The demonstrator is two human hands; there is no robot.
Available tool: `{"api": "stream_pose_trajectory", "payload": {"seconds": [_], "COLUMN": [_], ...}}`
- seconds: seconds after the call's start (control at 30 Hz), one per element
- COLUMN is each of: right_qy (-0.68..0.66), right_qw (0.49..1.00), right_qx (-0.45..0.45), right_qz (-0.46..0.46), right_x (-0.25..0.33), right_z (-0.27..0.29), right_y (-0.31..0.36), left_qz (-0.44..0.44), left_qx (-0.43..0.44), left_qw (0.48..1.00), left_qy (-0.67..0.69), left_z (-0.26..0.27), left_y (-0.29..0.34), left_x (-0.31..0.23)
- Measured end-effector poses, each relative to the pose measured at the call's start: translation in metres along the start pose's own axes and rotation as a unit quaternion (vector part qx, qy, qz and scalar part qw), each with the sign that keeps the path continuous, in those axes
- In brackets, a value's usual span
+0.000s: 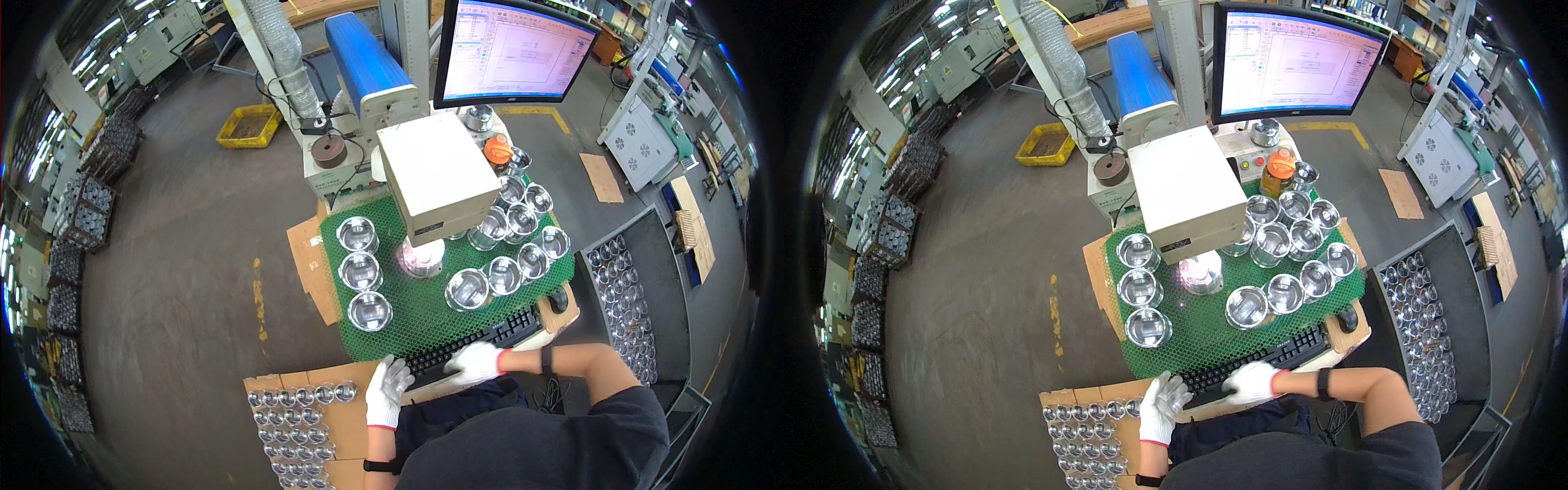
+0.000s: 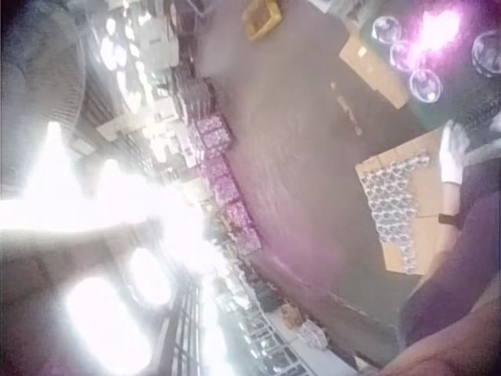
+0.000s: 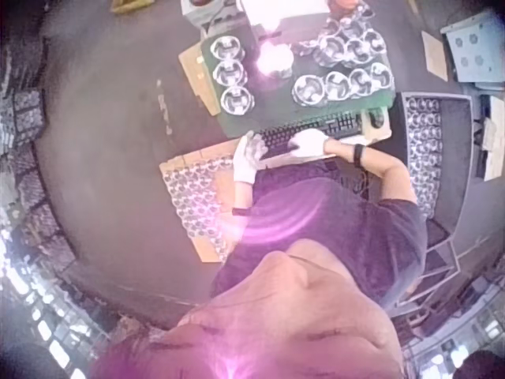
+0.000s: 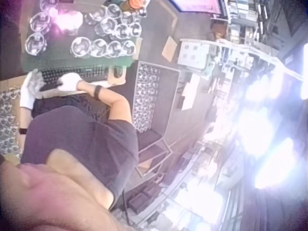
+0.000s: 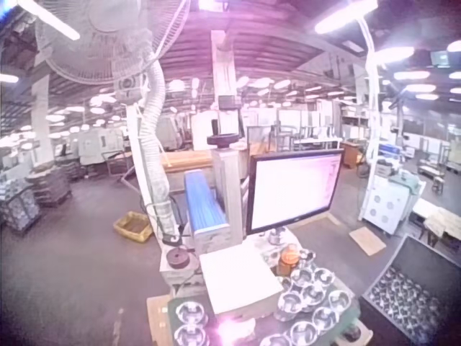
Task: Manually sort and inspect metal piston-like components from a bin and organize them on a surface.
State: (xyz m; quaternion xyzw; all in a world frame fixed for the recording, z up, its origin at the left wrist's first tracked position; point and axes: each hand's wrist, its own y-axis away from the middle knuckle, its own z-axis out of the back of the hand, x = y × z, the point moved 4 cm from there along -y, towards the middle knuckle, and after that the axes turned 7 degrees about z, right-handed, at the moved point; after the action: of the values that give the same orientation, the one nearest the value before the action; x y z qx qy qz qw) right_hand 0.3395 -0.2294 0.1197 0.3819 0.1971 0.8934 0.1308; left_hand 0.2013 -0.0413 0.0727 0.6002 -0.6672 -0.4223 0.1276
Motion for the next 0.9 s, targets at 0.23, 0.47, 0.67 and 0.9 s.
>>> {"api": "stream_pose_trajectory", "payload": {"seconds": [0.23, 0.47, 0.67, 0.9], "right_qy": [0.286, 0.314, 0.113, -0.294], "right_qw": [0.918, 0.933, 0.985, 0.941], "right_qx": [-0.274, -0.151, -0.127, 0.075], "right_qz": [-0.017, -0.085, 0.04, 0.147], "right_x": [-0.01, -0.025, 0.079, 0.232], "right_z": [0.134, 0.091, 0.023, 0.04], "right_y": [0.035, 0.004, -0.012, -0.048], "left_qz": [0.003, -0.043, -0.074, -0.051], "left_qx": [0.011, -0.039, -0.209, 0.241], "left_qw": [0.995, 0.997, 0.974, 0.958], "left_qy": [-0.097, -0.05, -0.044, 0.148], "left_z": [-0.018, 0.065, 0.164, 0.071], "left_y": [0.001, 0.061, 0.115, 0.137], "left_x": [-0.005, -0.009, 0.011, -0.024]}}
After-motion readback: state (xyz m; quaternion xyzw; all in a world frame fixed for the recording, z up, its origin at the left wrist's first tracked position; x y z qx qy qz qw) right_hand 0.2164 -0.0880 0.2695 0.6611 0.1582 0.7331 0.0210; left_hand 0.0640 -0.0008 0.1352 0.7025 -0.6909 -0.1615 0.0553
